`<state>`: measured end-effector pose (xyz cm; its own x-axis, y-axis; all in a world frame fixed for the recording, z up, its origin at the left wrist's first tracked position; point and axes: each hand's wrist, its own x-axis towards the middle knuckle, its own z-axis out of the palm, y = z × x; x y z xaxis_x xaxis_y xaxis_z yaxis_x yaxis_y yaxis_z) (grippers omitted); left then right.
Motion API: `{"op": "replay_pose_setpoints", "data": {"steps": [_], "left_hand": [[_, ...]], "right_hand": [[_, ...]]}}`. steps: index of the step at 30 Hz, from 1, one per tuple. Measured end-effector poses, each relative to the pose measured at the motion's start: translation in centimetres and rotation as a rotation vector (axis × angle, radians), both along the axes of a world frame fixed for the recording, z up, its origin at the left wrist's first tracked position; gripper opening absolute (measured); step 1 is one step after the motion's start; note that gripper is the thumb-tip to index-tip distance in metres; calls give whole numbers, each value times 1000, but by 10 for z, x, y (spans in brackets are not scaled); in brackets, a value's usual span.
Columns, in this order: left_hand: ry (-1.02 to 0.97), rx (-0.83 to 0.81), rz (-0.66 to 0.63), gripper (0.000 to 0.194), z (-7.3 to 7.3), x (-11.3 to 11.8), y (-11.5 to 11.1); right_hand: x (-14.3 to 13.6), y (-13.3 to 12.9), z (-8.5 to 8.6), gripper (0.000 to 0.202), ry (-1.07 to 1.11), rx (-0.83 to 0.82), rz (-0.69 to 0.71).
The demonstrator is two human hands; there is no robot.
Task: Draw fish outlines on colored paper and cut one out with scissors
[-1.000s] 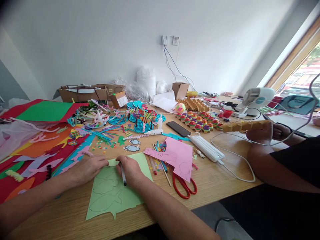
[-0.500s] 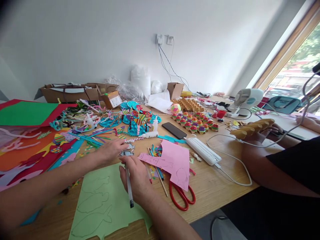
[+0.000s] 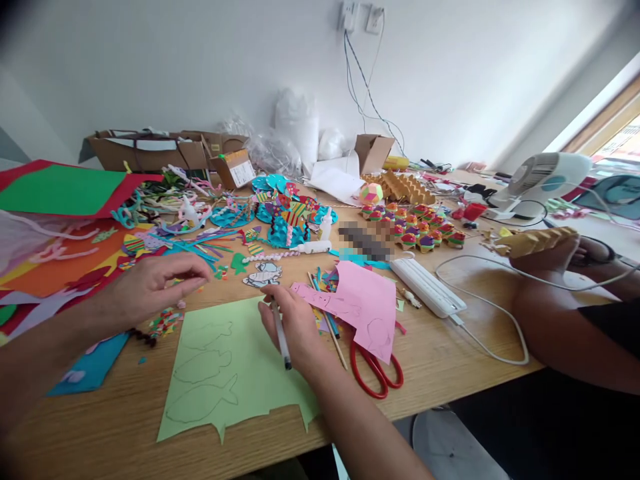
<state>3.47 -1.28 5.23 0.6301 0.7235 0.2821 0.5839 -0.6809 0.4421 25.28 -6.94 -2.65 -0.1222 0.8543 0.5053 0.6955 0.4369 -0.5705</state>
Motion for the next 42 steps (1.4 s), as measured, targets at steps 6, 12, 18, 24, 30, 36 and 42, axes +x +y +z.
{"op": "replay_pose_setpoints", "data": {"steps": [6,12,18,24,30,36,42], "left_hand": [[99,59,-122,24,-31,-37,-45],[-8,138,-67,23,-60,-58,-54],[40,86,-227,20,-67,-56,-62],[139,-14,-288,21,-91,-78,-72],[92,-15,-274,23,-100,-79,-71],[42,-9,-165,18,-103,-69,-70],[90,122,-78,23,-109,-68,-78]], "right_hand": [[-1,-28,27,19,32,-26,22],[-15,-71,24,15,79,-72,19],[-11,-88,-2,11,46,-52,-93],[-2,-99,-27,17,-92,-36,-96],[0,-94,-31,22,-188,-100,-57],[6,-85,-29,23,-165,-97,-17],[15,-85,-37,32,-127,-16,93]]}}
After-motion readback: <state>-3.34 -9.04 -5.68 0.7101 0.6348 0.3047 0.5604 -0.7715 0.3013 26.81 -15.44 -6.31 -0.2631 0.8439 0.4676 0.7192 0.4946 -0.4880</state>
